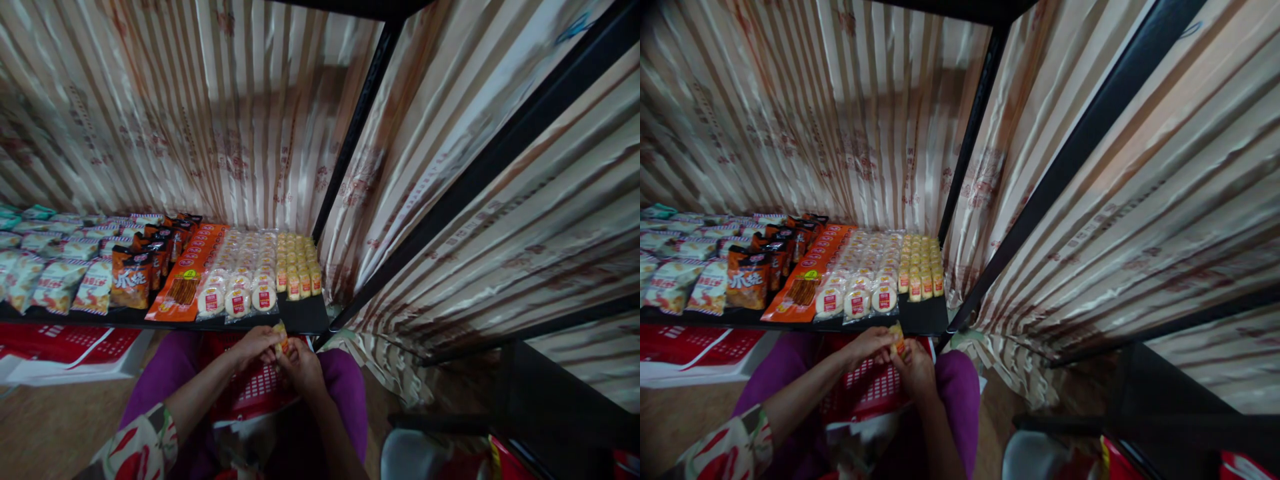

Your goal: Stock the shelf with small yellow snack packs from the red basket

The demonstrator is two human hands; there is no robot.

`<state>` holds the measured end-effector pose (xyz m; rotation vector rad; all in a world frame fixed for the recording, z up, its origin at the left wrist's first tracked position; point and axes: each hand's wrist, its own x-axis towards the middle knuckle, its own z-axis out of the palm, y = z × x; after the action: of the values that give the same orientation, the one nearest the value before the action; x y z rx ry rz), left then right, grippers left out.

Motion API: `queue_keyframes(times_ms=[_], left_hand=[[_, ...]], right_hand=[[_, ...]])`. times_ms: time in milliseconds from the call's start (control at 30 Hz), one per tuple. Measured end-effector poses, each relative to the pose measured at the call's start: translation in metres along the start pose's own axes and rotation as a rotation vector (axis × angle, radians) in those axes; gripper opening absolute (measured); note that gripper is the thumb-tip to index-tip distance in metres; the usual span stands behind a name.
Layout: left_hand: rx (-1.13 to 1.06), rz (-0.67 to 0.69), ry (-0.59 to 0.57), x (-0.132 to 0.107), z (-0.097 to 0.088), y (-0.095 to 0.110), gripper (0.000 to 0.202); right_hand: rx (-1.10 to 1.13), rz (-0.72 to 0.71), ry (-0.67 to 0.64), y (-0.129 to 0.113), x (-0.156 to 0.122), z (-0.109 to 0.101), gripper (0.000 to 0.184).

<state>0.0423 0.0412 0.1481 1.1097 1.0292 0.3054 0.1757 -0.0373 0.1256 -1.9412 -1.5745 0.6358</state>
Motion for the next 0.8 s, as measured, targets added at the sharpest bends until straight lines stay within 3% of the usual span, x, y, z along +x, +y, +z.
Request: queue_keyframes(times_ms=[233,567,800], left_hand=[[0.017,0.116,0.096,0.007,0.007,-0.005,0.007],[-0.092,0.153,0.255,0.011,0.015,0.0,0.011],[-0.023,0.181,0.342,0.019,0.014,0.0,0.01]], right_hand=[[-0.065,0.053,0.064,-0.008,0.002,-0.001,0.02],[-0.026,0.054,0.137,-0.008,0.01,0.001,0.02],[-0.041,0.043,0.161,-0.009,0.019,0.0,0.02]])
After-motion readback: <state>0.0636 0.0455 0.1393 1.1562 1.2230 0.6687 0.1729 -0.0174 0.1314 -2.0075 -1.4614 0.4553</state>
